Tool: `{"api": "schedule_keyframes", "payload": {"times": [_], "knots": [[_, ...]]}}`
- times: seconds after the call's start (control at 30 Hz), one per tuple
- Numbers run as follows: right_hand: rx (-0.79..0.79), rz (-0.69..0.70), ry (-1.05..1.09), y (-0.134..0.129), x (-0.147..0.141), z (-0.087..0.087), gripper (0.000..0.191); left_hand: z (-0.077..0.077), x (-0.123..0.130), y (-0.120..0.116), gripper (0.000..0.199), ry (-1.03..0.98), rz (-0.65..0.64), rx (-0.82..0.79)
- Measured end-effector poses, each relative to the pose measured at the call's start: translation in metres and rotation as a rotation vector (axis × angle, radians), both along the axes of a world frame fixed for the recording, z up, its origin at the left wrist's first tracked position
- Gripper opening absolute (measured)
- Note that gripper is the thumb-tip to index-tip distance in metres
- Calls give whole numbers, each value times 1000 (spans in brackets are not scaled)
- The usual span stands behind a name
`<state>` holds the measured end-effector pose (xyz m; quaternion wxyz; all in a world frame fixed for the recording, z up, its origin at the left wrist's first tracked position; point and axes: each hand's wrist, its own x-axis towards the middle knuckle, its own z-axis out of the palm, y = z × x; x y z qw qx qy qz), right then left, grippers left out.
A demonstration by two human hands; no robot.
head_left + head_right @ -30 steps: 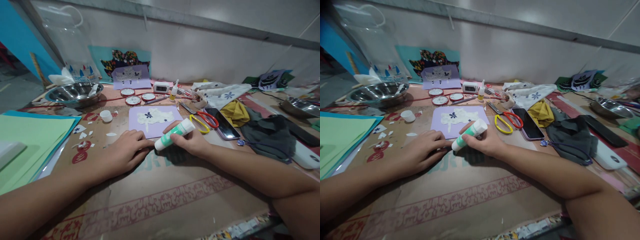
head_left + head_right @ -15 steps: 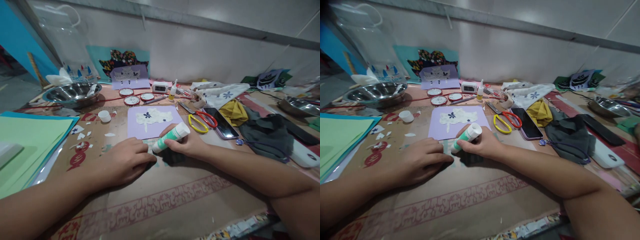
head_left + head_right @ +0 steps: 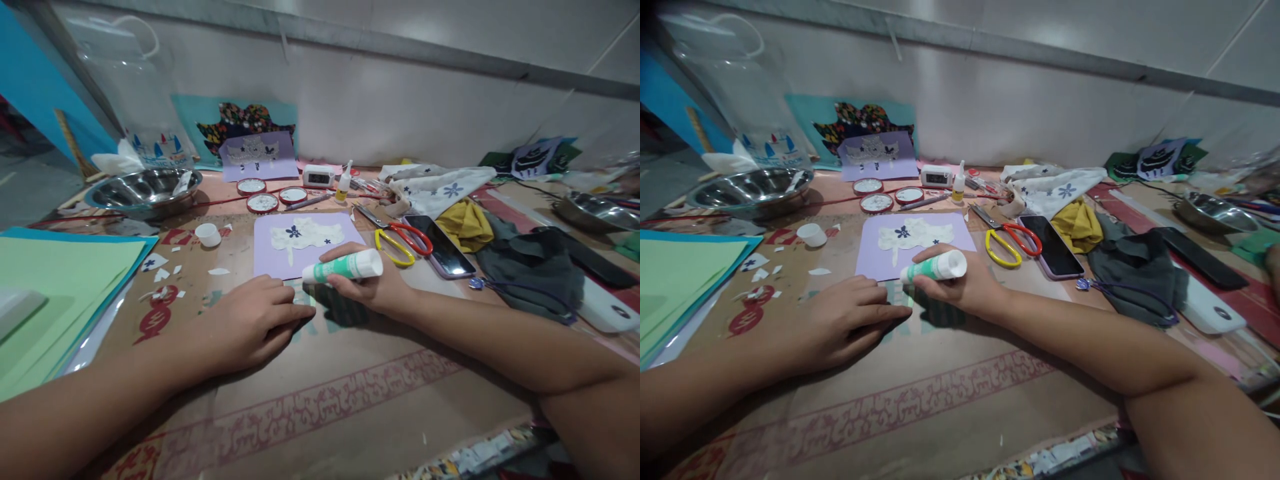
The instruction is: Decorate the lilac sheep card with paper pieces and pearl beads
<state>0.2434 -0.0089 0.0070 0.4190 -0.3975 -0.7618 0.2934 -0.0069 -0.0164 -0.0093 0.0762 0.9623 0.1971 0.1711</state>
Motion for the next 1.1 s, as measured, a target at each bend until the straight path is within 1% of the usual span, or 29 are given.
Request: {"api": "schedule_keyframes", "payload": {"times": [0.07, 0.1, 0.17, 0.27, 0.33, 0.4, 0.57, 0.7, 0.77, 0.83, 0.97, 1.03, 1.1], "knots": [[59, -21, 24, 0, 2, 1, 22, 1, 0, 0, 30, 8, 5, -5], [60, -15, 37, -1, 3, 1, 21, 1, 0, 0, 30, 10, 6, -7], [8, 37, 42, -2, 5, 2, 21, 0, -1, 0, 29, 4, 5, -13], [-118, 142, 15, -3, 4, 3, 23, -1, -1, 0, 28, -8, -6, -20], [-172, 161, 7, -2, 2, 2, 22, -2, -1, 0, 28, -8, -7, -21], [-187, 146, 3, -1, 0, 2, 22, -2, -2, 1, 29, -3, -3, -26], [-111, 66, -51, -1, -3, -1, 28, -1, -2, 0, 30, -4, -5, -25], [41, 19, -7, -3, 0, 1, 24, 0, -2, 0, 30, 6, 0, -18], [81, 11, 14, -4, 2, 2, 22, 0, -2, 0, 30, 9, 1, -19], [42, 43, 16, -4, 3, 3, 20, 0, -2, 0, 30, 4, -2, -19], [-104, 142, -6, -3, 1, 2, 21, -2, -2, 0, 30, -1, -2, -23], [-130, 129, -31, -3, 0, 2, 22, -3, -2, 0, 30, 2, 6, -19], [-117, 79, -65, -2, -1, 1, 23, -3, -2, 0, 30, -3, 17, -13]]}}
